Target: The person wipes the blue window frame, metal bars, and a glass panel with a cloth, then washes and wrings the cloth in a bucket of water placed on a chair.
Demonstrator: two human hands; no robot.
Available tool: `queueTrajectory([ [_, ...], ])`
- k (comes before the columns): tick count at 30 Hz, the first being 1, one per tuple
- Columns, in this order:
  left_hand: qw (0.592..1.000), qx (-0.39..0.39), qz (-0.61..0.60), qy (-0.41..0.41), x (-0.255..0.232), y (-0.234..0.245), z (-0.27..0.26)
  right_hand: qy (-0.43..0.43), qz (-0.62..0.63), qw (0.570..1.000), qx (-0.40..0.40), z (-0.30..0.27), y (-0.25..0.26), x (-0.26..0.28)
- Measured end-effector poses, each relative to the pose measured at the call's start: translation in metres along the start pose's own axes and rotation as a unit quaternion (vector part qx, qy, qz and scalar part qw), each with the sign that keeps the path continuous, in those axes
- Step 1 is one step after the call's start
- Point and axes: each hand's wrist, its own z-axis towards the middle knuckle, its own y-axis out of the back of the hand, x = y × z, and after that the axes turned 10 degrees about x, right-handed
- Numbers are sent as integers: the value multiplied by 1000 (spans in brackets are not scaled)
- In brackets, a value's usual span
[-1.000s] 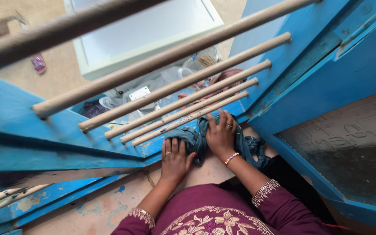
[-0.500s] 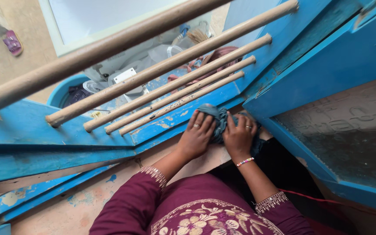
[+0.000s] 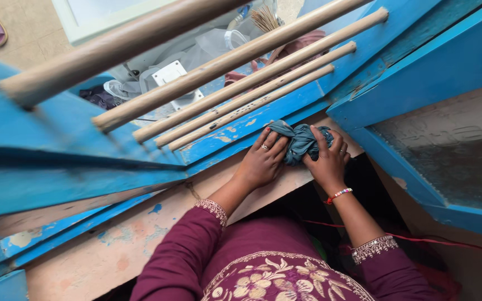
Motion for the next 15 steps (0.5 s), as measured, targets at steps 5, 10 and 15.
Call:
queueTrajectory([
  [5, 999, 32, -16, 12, 4, -3, -47, 14, -7, 999, 34, -11, -11, 31],
  [10, 996, 52, -63, 29, 11, 16, -111, 33, 4, 998, 56, -40, -32, 85],
  [15, 994, 54, -88, 39, 11, 37, -161, 47, 30, 996, 72, -65, -46, 134],
])
